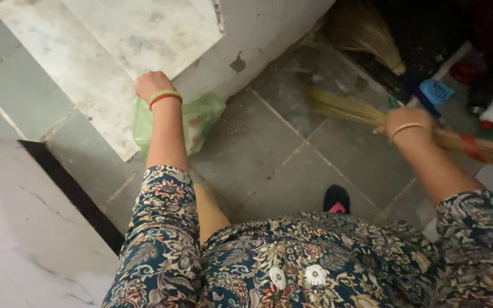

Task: The person sweeps debris from a tiled floor using a long-handled broom, gathers the waste into a pile, and then picks up the debris by hand, placing it into a green plastic bag. Finally, the person walks to a bathroom and washes their hands in a small sink.

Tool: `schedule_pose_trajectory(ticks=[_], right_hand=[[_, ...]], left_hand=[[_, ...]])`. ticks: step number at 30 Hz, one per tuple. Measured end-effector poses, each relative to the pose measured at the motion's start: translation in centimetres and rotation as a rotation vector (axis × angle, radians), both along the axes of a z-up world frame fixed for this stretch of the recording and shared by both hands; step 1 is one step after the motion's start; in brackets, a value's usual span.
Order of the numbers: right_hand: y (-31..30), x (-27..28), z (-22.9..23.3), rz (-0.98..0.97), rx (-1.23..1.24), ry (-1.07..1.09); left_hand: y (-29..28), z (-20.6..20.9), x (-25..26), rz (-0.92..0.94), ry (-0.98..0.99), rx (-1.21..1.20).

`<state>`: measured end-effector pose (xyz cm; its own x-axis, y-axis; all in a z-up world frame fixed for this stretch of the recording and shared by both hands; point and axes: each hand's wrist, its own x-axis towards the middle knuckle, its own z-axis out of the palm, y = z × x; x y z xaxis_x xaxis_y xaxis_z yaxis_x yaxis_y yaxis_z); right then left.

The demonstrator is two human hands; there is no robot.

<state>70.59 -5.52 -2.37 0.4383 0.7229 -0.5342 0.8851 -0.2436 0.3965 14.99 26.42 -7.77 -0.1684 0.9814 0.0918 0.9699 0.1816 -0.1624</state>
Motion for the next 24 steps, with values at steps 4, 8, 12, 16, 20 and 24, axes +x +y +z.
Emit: schedule_pose_trajectory(ticks=[4,8,12,16,20,24], right_hand=[[-4.5,1.1,-5.4,0.129,0.133,-0.057],[-5.2,-6.6,-8.8,0.275,-0.194,0.146],[-2.0,-14.0,-9.9,0.136,-0.205,0.278],[0.5,-17.9,-10.1,0.174,-0.055,0.309],[2.3,-19.1,-6.6,0.215,-0.083,0.342],[2.4,-14.1,0.6,0.243,0.029,0.321]], left_hand=[[-0.5,0.4,0.2,0.007,0.02,0.027],[-0.3,-0.4,-0.1,-0.022,0.051,0.01],[-0.2,-1.0,0.0,0.012,0.056,0.014],[-0.2,-0.6,0.4,0.035,0.059,-0.005],[-0.7,0.0,0.8,0.078,0.083,0.113],[-0.9,0.0,0.9,0.041,0.049,0.023]])
